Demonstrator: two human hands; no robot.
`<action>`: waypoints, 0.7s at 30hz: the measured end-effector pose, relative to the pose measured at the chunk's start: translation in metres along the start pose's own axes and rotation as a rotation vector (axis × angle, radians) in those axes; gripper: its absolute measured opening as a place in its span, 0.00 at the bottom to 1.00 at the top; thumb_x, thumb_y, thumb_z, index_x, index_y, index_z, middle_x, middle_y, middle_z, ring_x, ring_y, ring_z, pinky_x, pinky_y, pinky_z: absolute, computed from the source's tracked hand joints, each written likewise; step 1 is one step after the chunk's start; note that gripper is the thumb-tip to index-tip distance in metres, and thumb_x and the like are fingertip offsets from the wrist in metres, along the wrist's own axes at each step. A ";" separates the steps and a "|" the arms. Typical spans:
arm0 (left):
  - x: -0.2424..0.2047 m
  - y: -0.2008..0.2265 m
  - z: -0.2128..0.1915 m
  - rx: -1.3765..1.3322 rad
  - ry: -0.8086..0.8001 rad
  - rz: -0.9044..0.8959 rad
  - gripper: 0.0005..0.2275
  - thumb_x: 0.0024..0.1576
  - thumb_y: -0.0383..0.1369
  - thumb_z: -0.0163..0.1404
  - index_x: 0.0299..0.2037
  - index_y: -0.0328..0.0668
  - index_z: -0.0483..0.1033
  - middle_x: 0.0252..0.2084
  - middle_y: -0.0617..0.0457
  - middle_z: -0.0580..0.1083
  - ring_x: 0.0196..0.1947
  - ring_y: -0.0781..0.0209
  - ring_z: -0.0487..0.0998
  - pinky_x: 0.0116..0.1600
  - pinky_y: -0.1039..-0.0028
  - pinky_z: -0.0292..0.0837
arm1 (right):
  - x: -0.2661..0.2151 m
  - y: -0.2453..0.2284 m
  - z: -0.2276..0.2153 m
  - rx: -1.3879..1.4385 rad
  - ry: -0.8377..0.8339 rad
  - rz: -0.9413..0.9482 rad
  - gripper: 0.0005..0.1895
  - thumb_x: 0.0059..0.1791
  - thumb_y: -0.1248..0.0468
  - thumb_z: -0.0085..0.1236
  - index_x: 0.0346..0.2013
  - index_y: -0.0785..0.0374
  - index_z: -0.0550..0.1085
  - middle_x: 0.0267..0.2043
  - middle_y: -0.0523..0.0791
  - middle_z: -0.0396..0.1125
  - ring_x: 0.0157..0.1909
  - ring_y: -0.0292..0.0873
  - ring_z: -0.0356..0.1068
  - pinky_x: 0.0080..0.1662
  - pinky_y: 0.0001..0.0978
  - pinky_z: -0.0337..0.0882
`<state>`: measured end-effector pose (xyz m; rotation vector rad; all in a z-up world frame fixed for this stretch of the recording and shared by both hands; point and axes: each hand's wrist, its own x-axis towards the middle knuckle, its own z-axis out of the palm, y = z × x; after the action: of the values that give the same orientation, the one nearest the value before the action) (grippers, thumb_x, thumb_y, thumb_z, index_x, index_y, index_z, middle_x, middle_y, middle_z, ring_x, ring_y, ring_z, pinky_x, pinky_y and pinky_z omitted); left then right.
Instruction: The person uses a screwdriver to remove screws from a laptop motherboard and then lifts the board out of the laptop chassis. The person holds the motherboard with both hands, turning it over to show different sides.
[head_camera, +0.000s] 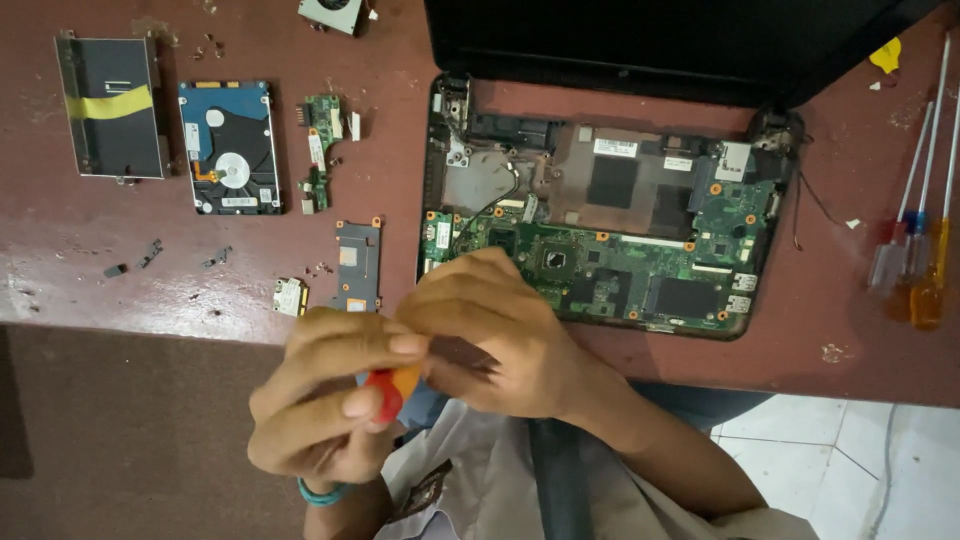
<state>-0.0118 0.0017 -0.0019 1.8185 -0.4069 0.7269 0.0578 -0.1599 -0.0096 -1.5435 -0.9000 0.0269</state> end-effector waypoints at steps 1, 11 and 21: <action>0.003 -0.002 0.001 0.012 0.015 0.018 0.10 0.63 0.33 0.52 0.53 0.53 0.70 0.45 0.45 0.77 0.41 0.56 0.80 0.46 0.75 0.80 | -0.001 0.001 0.001 -0.004 -0.007 -0.001 0.09 0.57 0.60 0.52 0.45 0.62 0.74 0.46 0.44 0.73 0.49 0.45 0.76 0.57 0.39 0.67; 0.000 -0.005 -0.002 -0.074 -0.041 0.069 0.08 0.70 0.34 0.43 0.57 0.54 0.68 0.49 0.41 0.77 0.43 0.51 0.81 0.49 0.69 0.84 | 0.001 -0.001 0.001 -0.024 0.014 0.012 0.14 0.58 0.56 0.49 0.46 0.63 0.74 0.45 0.46 0.73 0.48 0.48 0.75 0.55 0.39 0.67; 0.002 0.001 0.006 -0.122 0.106 -0.096 0.04 0.67 0.37 0.48 0.49 0.60 0.69 0.61 0.41 0.68 0.58 0.51 0.75 0.49 0.74 0.84 | 0.002 -0.002 -0.001 -0.009 -0.028 0.035 0.14 0.58 0.56 0.47 0.45 0.64 0.74 0.47 0.45 0.73 0.48 0.48 0.75 0.53 0.40 0.65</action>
<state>-0.0094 -0.0038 -0.0007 1.6652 -0.2860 0.7123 0.0589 -0.1593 -0.0069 -1.5710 -0.8957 0.0696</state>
